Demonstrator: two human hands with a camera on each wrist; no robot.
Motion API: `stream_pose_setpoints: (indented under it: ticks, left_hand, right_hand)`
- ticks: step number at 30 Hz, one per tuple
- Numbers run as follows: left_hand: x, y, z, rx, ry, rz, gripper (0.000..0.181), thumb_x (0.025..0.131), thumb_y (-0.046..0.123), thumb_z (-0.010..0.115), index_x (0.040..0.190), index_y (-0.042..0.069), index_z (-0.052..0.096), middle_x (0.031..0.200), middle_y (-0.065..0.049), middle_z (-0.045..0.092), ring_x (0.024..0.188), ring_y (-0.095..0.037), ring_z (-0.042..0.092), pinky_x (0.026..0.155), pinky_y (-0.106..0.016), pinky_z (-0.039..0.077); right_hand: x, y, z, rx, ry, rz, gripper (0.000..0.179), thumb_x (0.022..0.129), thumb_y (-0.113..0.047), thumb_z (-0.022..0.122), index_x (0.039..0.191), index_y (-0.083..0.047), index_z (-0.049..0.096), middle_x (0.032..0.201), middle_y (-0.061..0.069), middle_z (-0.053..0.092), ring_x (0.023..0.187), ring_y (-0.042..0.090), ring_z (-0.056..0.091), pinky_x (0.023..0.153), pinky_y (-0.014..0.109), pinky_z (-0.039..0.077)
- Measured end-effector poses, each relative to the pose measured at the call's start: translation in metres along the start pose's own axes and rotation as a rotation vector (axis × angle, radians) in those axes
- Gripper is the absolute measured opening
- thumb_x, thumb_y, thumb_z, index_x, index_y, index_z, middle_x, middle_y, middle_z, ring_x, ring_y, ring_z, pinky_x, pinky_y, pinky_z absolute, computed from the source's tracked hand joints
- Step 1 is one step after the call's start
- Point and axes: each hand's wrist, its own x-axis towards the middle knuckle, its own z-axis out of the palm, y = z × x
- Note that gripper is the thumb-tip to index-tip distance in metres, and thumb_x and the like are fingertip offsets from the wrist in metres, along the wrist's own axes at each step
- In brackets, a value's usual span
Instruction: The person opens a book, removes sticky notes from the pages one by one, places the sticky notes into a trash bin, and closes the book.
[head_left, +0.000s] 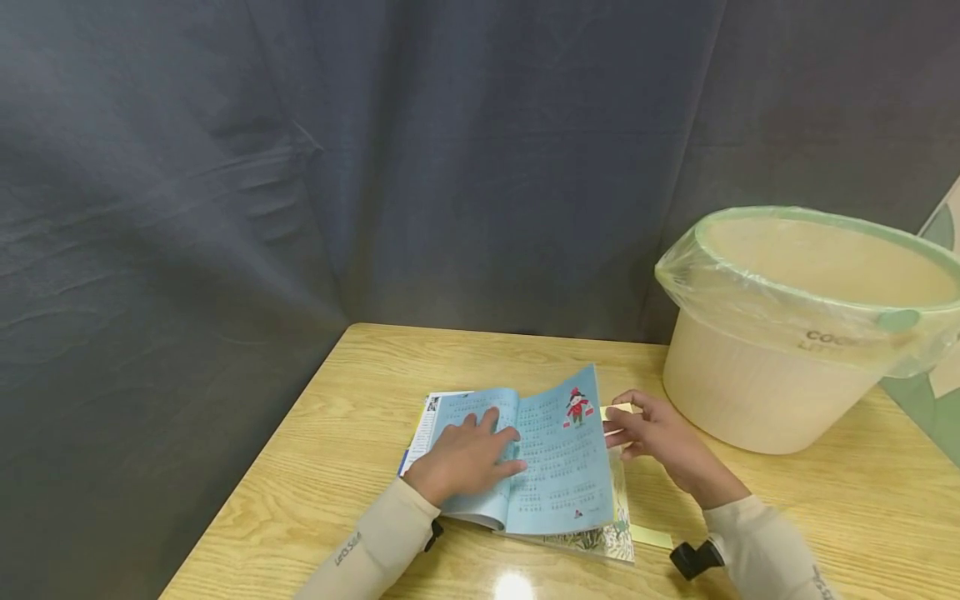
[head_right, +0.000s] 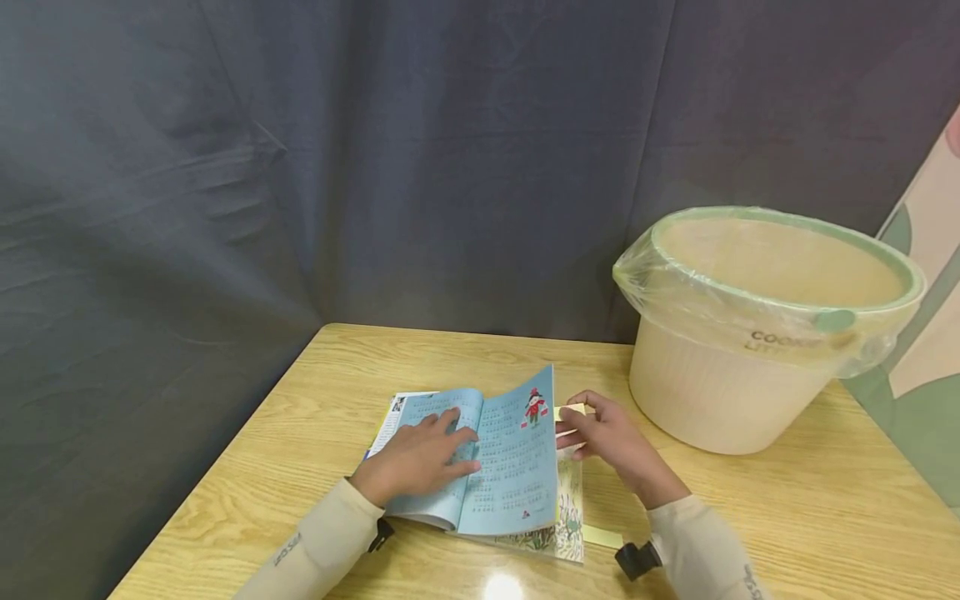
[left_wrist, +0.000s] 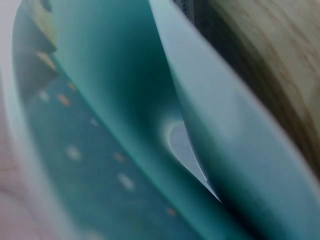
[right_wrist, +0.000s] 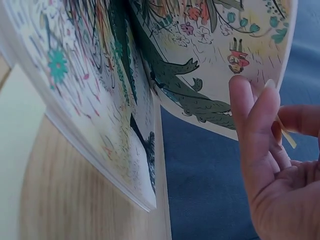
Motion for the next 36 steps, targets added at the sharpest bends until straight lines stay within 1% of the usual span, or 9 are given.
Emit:
stream_pose_setpoints:
  ticks: [5, 8, 14, 18, 25, 27, 31, 34, 36]
  left_hand:
    - [-0.001, 0.001, -0.001, -0.011, 0.005, -0.001, 0.050, 0.099, 0.060, 0.046, 0.141, 0.034, 0.053, 0.156, -0.010, 0.039, 0.132, -0.038, 0.050, 0.084, -0.050, 0.053]
    - [-0.002, 0.001, -0.002, -0.025, 0.006, 0.001, 0.050, 0.099, 0.059, 0.046, 0.140, 0.033, 0.054, 0.155, -0.010, 0.039, 0.132, -0.038, 0.050, 0.084, -0.050, 0.053]
    - [-0.002, -0.001, -0.004, -0.063, -0.002, 0.017, 0.049, 0.099, 0.059, 0.046, 0.140, 0.033, 0.054, 0.154, -0.009, 0.041, 0.131, -0.036, 0.051, 0.088, -0.052, 0.052]
    - [-0.002, -0.002, -0.007, -0.154, -0.012, 0.020, 0.048, 0.102, 0.057, 0.041, 0.140, 0.031, 0.055, 0.154, -0.008, 0.042, 0.134, -0.034, 0.050, 0.096, -0.055, 0.049]
    - [-0.001, -0.008, -0.014, -0.289, 0.026, 0.005, 0.054, 0.105, 0.057, 0.029, 0.139, 0.025, 0.056, 0.148, -0.003, 0.051, 0.131, -0.024, 0.055, 0.104, -0.047, 0.047]
    - [0.000, -0.009, -0.017, -0.362, 0.042, -0.010, 0.060, 0.105, 0.058, 0.024, 0.143, 0.022, 0.054, 0.150, -0.002, 0.051, 0.137, -0.025, 0.050, 0.110, -0.047, 0.042]
    - [0.002, -0.011, -0.023, -0.569, 0.087, -0.075, 0.073, 0.102, 0.065, 0.014, 0.142, 0.021, 0.056, 0.150, 0.000, 0.052, 0.143, -0.026, 0.043, 0.116, -0.048, 0.035]
    - [0.000, -0.010, -0.029, -0.707, 0.137, -0.111, 0.076, 0.100, 0.070, 0.013, 0.136, 0.022, 0.060, 0.144, 0.000, 0.058, 0.140, -0.027, 0.048, 0.114, -0.052, 0.036]
    - [-0.001, -0.007, -0.031, -0.767, 0.158, -0.108, 0.073, 0.099, 0.071, 0.018, 0.137, 0.023, 0.059, 0.140, 0.000, 0.061, 0.136, -0.027, 0.051, 0.113, -0.052, 0.038]
  right_hand:
    - [0.000, 0.001, 0.004, -0.012, 0.024, 0.021, 0.034, 0.103, -0.020, 0.053, 0.123, 0.005, 0.043, 0.103, 0.010, 0.071, 0.081, 0.011, 0.070, 0.062, 0.029, 0.057]
    - [0.001, 0.002, 0.007, -0.002, 0.024, 0.037, 0.035, 0.102, -0.019, 0.054, 0.125, 0.006, 0.046, 0.104, 0.008, 0.073, 0.081, 0.013, 0.070, 0.061, 0.027, 0.056]
    - [0.003, 0.007, 0.012, 0.046, -0.066, 0.061, 0.039, 0.102, -0.026, 0.054, 0.127, 0.004, 0.055, 0.098, -0.003, 0.072, 0.088, 0.013, 0.068, 0.064, 0.026, 0.055]
    - [0.003, 0.009, 0.016, 0.086, -0.094, 0.068, 0.033, 0.103, -0.029, 0.053, 0.118, -0.001, 0.063, 0.095, -0.007, 0.071, 0.090, 0.010, 0.067, 0.067, 0.025, 0.055]
    - [0.007, -0.001, 0.028, 0.197, -0.093, 0.073, 0.032, 0.103, -0.030, 0.053, 0.118, -0.004, 0.064, 0.103, -0.007, 0.067, 0.100, 0.011, 0.064, 0.084, 0.029, 0.055]
    - [0.008, -0.007, 0.032, 0.207, -0.079, 0.075, 0.033, 0.102, -0.031, 0.055, 0.118, -0.003, 0.064, 0.105, -0.006, 0.066, 0.103, 0.013, 0.063, 0.089, 0.031, 0.054]
    - [0.010, -0.013, 0.038, 0.235, -0.057, 0.074, 0.027, 0.102, -0.030, 0.057, 0.113, -0.006, 0.064, 0.106, -0.005, 0.065, 0.103, 0.015, 0.062, 0.091, 0.031, 0.054]
    - [0.011, -0.016, 0.043, 0.265, -0.056, 0.065, 0.019, 0.102, -0.027, 0.056, 0.106, -0.011, 0.065, 0.103, -0.006, 0.064, 0.103, 0.015, 0.062, 0.091, 0.031, 0.053]
    - [0.012, -0.016, 0.045, 0.281, -0.058, 0.061, 0.015, 0.102, -0.025, 0.055, 0.102, -0.014, 0.064, 0.102, -0.007, 0.064, 0.102, 0.014, 0.062, 0.090, 0.031, 0.053]
